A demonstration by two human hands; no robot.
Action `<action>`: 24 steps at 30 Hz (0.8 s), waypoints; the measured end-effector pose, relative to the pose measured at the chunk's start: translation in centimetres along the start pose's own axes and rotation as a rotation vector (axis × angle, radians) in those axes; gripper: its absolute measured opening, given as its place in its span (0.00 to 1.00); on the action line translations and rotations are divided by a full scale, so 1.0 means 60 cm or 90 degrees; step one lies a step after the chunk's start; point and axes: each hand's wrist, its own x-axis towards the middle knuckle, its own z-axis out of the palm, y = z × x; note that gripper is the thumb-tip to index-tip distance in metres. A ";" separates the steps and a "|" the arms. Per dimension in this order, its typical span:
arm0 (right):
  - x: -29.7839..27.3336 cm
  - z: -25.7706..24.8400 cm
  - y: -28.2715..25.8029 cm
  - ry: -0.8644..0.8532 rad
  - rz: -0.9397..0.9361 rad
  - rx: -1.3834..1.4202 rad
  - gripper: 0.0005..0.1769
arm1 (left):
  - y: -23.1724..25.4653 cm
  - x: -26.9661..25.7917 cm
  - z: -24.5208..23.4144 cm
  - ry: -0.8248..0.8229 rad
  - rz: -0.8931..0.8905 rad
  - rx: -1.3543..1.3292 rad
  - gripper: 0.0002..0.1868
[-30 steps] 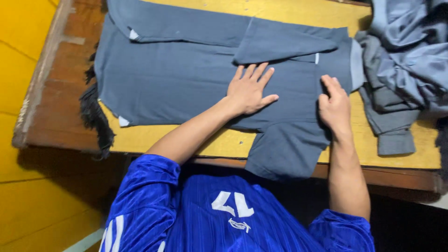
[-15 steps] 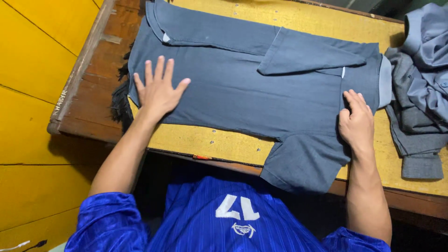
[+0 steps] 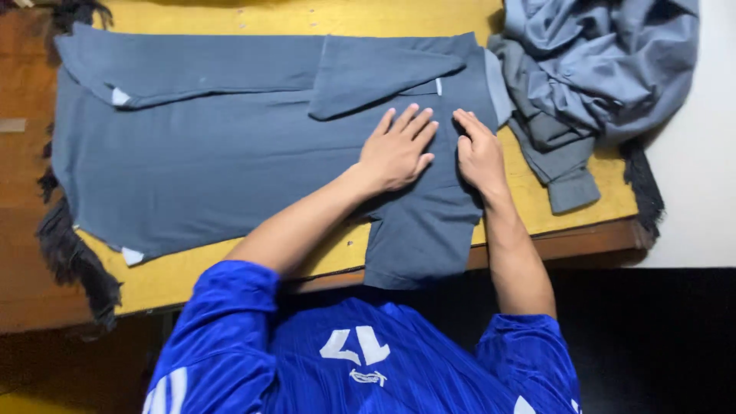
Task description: The person folds a dark gray long-sleeved shirt on a wooden table. They smooth the fabric, fold the sleeves inward, and fold the shirt in half, repeating the process to create a compact bundle.
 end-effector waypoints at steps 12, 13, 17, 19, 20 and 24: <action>-0.009 -0.005 0.021 -0.054 -0.131 -0.069 0.29 | -0.124 -0.171 -0.116 -0.128 -0.224 0.044 0.43; -0.010 0.000 0.026 -0.061 -0.141 -0.055 0.29 | -0.152 -0.210 -0.147 -0.130 -0.241 0.052 0.43; -0.017 0.003 0.039 -0.045 -0.160 -0.117 0.30 | -0.258 -0.347 -0.248 -0.142 -0.505 0.153 0.47; -0.017 0.002 0.033 -0.042 -0.169 -0.128 0.30 | -0.300 -0.405 -0.272 -0.183 -0.625 0.185 0.51; -0.017 0.004 0.030 -0.039 -0.167 -0.126 0.29 | -0.313 -0.432 -0.274 -0.129 -0.647 0.158 0.49; -0.014 0.013 0.057 -0.036 -0.174 -0.166 0.28 | -0.328 -0.449 -0.260 -0.034 -0.665 0.133 0.48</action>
